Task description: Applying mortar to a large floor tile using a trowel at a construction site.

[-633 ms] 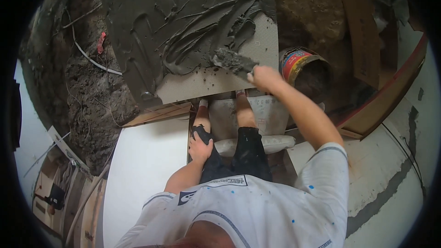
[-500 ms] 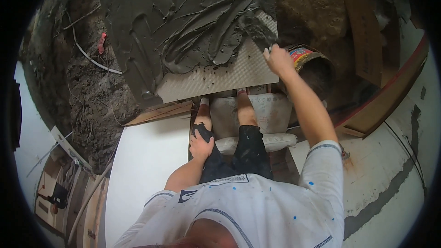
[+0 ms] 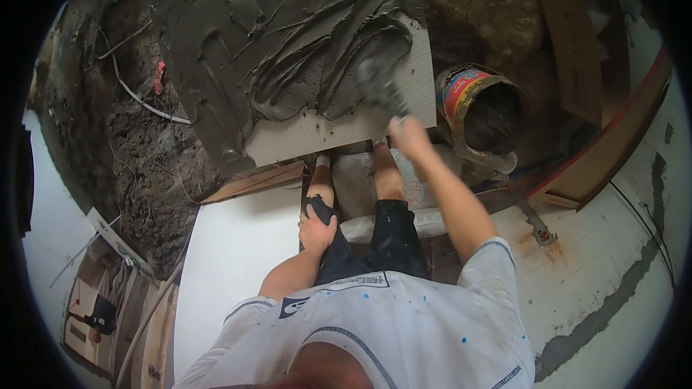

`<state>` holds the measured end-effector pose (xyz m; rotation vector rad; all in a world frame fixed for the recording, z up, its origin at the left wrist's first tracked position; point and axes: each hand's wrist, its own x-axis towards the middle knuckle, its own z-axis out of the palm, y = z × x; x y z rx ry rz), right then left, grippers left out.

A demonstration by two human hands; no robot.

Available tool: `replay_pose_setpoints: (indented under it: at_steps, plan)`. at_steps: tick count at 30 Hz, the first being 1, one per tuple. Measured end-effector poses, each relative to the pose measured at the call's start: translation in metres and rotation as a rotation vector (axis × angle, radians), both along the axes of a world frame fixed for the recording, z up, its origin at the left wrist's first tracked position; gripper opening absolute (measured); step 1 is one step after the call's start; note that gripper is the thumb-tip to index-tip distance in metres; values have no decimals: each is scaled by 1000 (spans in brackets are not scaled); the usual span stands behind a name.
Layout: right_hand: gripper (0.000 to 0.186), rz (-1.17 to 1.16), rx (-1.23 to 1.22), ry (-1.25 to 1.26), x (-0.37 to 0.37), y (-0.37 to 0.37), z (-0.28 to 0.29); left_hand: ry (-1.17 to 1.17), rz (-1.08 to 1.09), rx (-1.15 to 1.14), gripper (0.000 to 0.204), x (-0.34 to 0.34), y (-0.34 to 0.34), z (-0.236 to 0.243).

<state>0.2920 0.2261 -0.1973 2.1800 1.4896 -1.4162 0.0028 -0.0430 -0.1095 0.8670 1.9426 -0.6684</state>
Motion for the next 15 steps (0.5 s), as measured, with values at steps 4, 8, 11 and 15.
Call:
replay_pose_setpoints:
  at_steps: [4,8,11,15]
  plan:
    - [48,639,31,-220,-15,15,38,44,-11,-13,101,-2,-12,5]
    - [52,211,77,-232,35,59,19,22,-67,26,101,5,-10,-4]
    - [46,439,15,-91,27,13,32,38,-46,-15,101,10,-8,-1]
    - [42,649,278,-302,100,50,-9,33,-70,-16,101,19,5,-8]
